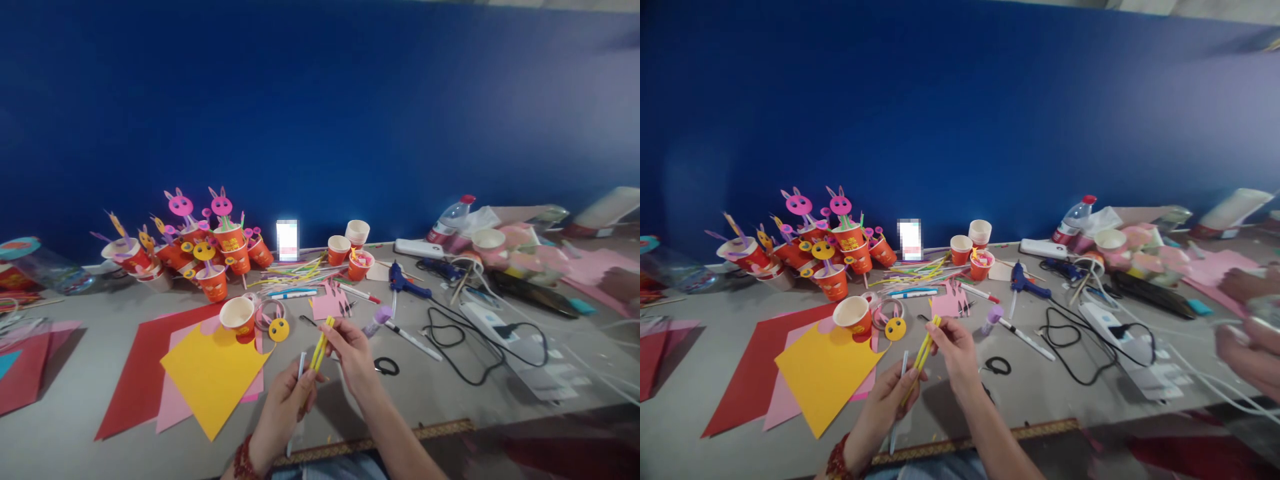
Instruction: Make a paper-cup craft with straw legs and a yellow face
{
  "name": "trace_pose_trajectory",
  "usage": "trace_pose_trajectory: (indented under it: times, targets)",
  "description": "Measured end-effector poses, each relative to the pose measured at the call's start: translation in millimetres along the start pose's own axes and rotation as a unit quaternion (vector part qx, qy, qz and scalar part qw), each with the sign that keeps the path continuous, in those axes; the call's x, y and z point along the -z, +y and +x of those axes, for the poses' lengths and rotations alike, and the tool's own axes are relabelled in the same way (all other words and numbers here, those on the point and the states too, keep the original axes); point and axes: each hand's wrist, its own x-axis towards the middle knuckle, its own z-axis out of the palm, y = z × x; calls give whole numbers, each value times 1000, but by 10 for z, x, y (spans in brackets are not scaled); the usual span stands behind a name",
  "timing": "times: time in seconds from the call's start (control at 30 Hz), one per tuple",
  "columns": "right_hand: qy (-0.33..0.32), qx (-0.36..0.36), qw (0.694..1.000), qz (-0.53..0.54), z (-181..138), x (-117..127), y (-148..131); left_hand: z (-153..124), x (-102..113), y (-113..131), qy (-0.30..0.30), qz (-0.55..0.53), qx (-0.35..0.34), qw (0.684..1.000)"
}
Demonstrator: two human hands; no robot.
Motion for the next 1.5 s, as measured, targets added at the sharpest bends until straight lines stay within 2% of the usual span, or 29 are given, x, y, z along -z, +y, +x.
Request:
trace_pose_trajectory:
  times: [0.23, 0.33, 0.53, 0.7, 0.93, 1.03, 1.13, 1.2, 1.27, 1.37, 1.5]
  targets:
    - [-5, -15, 1000, 5, 26, 10, 39, -24, 3, 121, 8, -113, 91, 989]
    - [-8, -16, 1000, 5, 28, 7, 47, -38, 17, 174, 6, -142, 110, 984]
    - [-10, -15, 1000, 1, 34, 5, 52, -41, 37, 191, 4, -142, 108, 984]
    - [-20, -19, 1000, -9, 38, 16, 38, -35, 48, 146, 3, -95, 101, 990]
    - [-90, -38, 993, -68, -34, -53, 52, 64, 124, 218, 8, -5, 2, 1000]
    - [-146, 1, 967, -208, -1, -82, 73, 118, 133, 249, 9, 12, -6, 1000]
    - [-162, 36, 936, -310, 246, -62, 56, 174, 133, 219, 48, -26, -12, 998]
    - [-142, 56, 917, -367, 533, -26, 35, 213, 139, 178, 78, -82, 1, 994]
    - [-96, 76, 891, -437, 859, 10, 29, 245, 154, 138, 91, -130, 14, 987]
    - [-37, 87, 841, -532, 1288, 33, 79, 275, 185, 99, 80, -173, 32, 981]
    - [3, 77, 779, -622, 1618, -7, 210, 295, 218, 67, 50, -223, 55, 972]
